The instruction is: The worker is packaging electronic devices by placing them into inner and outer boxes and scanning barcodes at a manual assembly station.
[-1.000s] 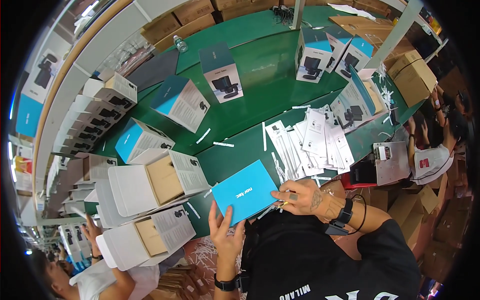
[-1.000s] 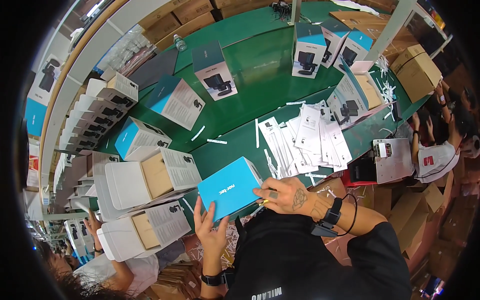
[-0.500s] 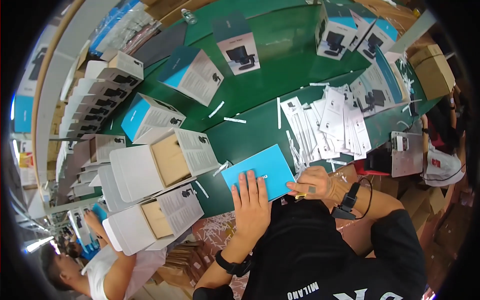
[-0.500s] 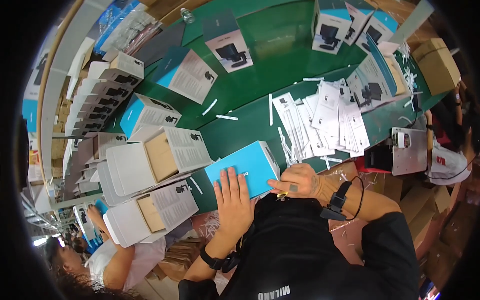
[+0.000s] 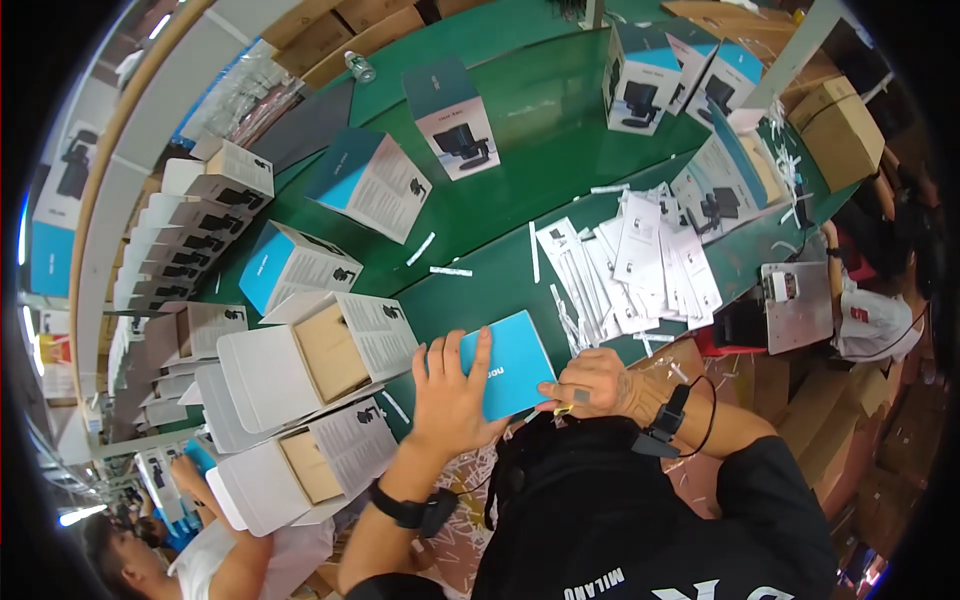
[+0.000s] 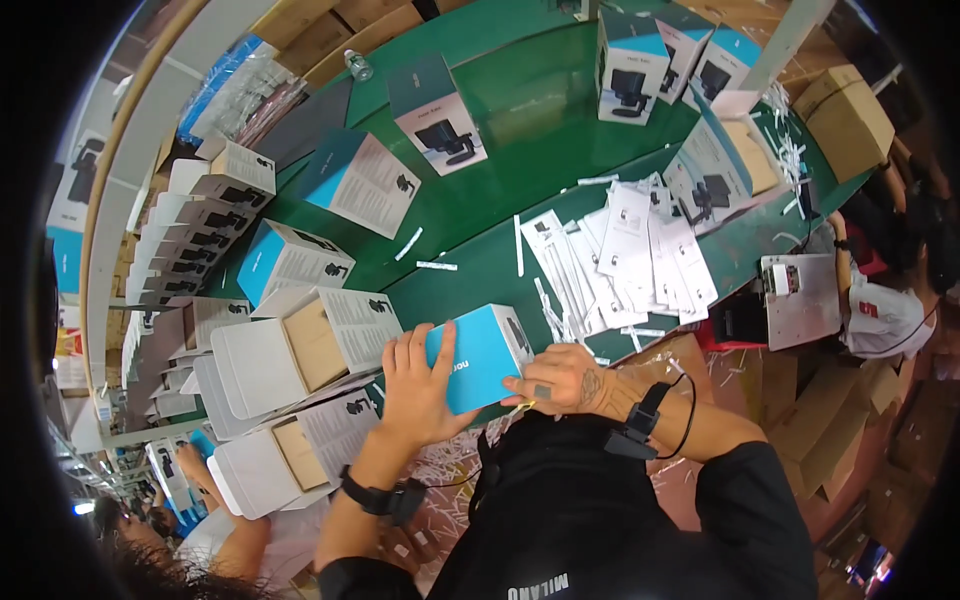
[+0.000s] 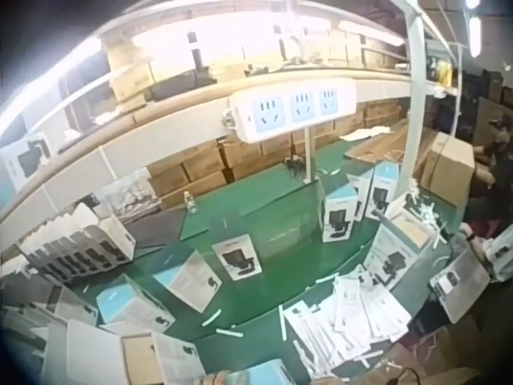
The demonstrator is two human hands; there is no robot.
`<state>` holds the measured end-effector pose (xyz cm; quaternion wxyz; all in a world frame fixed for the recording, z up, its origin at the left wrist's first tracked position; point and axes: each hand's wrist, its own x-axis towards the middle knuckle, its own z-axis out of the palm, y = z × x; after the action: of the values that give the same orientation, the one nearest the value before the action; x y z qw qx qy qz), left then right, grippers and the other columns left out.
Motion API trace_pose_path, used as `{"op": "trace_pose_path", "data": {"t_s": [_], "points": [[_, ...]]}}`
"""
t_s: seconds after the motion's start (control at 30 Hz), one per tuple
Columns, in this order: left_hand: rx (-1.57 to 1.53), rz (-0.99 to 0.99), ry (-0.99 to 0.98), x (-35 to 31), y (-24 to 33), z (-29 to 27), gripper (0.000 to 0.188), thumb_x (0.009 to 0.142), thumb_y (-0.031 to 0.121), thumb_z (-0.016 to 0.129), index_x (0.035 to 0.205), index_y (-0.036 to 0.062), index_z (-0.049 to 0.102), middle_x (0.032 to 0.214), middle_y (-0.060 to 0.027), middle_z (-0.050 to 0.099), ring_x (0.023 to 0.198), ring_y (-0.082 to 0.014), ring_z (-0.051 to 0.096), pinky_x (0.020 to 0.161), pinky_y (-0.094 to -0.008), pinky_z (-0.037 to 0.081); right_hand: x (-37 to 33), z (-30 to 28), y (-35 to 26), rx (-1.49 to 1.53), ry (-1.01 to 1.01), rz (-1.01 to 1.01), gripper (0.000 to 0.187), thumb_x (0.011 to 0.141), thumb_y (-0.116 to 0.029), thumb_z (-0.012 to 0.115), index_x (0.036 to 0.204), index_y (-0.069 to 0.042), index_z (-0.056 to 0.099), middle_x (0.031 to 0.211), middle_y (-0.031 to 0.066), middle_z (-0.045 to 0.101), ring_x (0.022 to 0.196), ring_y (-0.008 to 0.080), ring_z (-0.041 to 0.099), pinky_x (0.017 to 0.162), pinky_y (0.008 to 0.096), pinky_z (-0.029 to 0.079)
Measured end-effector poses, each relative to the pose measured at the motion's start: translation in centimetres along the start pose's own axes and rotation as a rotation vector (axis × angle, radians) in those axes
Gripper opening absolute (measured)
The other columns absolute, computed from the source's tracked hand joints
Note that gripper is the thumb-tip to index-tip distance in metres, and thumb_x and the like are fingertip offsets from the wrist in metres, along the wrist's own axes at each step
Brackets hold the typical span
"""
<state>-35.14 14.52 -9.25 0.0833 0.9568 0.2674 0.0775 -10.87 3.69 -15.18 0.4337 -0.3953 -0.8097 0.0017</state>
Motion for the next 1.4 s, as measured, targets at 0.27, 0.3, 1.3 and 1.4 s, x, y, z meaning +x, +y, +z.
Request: {"op": "trace_pose_path", "data": {"t_s": [0.27, 0.3, 1.3, 1.4], "points": [[-0.145, 0.180, -0.222, 0.4, -2.7, -3.2, 0.115, 0.053, 0.037, 0.086, 0.155, 0.0137, 0.040, 0.141, -0.0264, 0.043, 0.120, -0.0459, 0.048, 0.104, -0.0536, 0.040, -3.4, -1.0, -1.4, 0.252, 0.036, 0.503, 0.026, 0.081, -0.024, 0.086, 0.102, -0.012, 0.076, 0.067, -0.0003, 0.061, 0.055, 0.0159, 0.060, 0.052, 0.0297, 0.047], [-0.150, 0.168, -0.243, 0.6, -2.9, -3.4, 0.115, 0.053, 0.036, 0.087, 0.156, 0.0154, 0.040, 0.141, -0.0262, 0.043, 0.121, -0.0459, 0.048, 0.104, -0.0530, 0.041, -4.1, -1.5, -1.2, 0.343, 0.061, 0.664, 0.025, 0.082, -0.022, 0.085, 0.103, -0.011, 0.077, 0.067, 0.0004, 0.063, 0.057, 0.0151, 0.061, 0.054, 0.0296, 0.049], [0.263, -0.714, 0.142, -2.7, -8.0, -11.2, 0.051, 0.074, 0.035, 0.084, 0.112, 0.0047, 0.070, 0.116, -0.0265, 0.065, 0.112, -0.0395, 0.063, 0.091, -0.0490, 0.051, -10.0, -3.6, 13.8, -0.397, 0.006, 1.526, 0.080, 0.072, -0.052, 0.084, 0.128, 0.000, 0.059, 0.128, 0.0233, 0.056, 0.114, 0.0403, 0.062, 0.095, 0.0454, 0.053], [0.208, -0.755, -0.402, -3.2, -7.9, -10.1, 0.047, 0.072, 0.045, 0.085, 0.095, 0.0055, 0.074, 0.084, -0.0184, 0.072, 0.082, -0.0372, 0.071, 0.073, -0.0479, 0.056, -12.7, -3.8, 16.8, -0.609, 0.189, 1.613, 0.064, 0.071, -0.050, 0.085, 0.107, 0.000, 0.067, 0.109, 0.0211, 0.068, 0.100, 0.0344, 0.069, 0.085, 0.0440, 0.055]]}}
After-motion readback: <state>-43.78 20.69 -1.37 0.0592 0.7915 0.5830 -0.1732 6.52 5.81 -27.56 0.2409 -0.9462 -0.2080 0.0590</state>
